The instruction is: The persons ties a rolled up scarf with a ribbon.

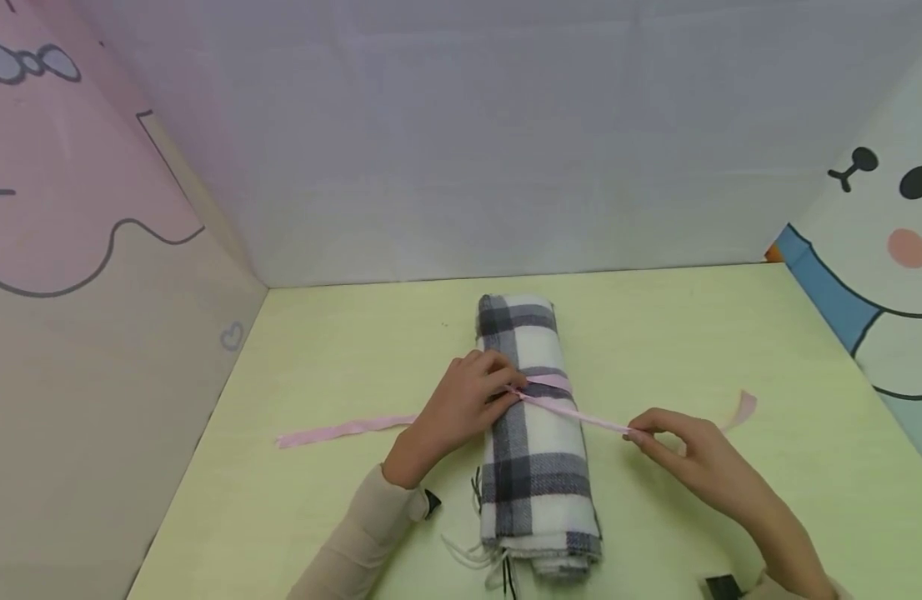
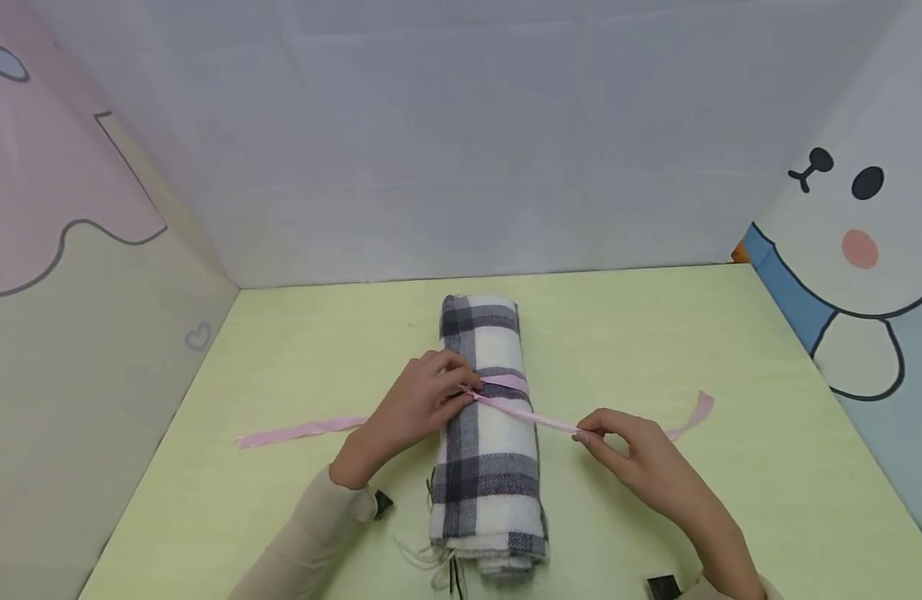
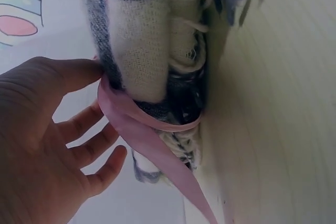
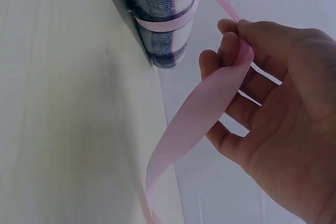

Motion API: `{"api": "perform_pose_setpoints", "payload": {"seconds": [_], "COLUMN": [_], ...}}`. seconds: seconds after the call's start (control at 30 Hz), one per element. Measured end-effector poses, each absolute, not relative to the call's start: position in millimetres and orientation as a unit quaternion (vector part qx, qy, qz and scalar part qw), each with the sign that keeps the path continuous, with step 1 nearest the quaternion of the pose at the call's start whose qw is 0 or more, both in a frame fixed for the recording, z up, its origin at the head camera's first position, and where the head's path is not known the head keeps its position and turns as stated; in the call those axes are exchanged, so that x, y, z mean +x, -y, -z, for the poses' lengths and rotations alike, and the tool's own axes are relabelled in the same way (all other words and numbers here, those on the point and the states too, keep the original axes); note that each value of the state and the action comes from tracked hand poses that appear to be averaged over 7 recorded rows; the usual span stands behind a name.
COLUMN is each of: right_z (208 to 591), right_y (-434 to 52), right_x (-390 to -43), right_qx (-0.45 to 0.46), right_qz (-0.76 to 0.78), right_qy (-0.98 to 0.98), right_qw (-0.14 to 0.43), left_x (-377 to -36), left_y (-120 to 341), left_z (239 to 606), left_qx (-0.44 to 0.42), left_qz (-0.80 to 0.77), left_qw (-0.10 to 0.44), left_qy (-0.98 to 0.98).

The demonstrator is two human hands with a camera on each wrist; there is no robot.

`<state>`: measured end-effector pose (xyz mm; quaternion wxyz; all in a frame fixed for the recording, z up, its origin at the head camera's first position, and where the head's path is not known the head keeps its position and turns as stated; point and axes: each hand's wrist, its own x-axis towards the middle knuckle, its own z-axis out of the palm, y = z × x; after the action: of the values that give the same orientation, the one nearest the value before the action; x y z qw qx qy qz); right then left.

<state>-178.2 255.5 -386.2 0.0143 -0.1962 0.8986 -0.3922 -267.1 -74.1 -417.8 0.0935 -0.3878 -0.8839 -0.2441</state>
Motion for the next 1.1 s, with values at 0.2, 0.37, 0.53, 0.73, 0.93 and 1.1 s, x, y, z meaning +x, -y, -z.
{"api": "perform_pose_setpoints", "payload": {"seconds": [0.2,0.37,0.53,0.73,0.93,1.1], "right_z": [387,390,390,391,395,393], "right_y": [-250,-250,-254,-259,-265,-269], "right_x": [-180,-184,-187,-189,-189,-191], "right_qx": [-0.196,-0.187,-0.188,-0.176,-0.178,-0.198], "right_qz": [0.398,0.389,0.388,0.384,0.364,0.359], "right_qy": [-0.896,-0.901,-0.901,-0.906,-0.914,-0.912], "right_qw": [0.03,0.037,0.035,0.039,0.032,0.01], "left_x": [-266,-265,-266,-266,-264,-264], "left_y": [75,71,69,69,69,69], "left_z": [416,419,418,419,424,425], "left_qx": [-0.395,-0.385,-0.375,-0.359,-0.353,-0.347], "left_qz": [0.283,0.286,0.293,0.297,0.289,0.258], "left_qw": [0.054,0.084,0.111,0.117,0.125,0.136], "left_qy": [0.872,0.873,0.873,0.877,0.881,0.891]}}
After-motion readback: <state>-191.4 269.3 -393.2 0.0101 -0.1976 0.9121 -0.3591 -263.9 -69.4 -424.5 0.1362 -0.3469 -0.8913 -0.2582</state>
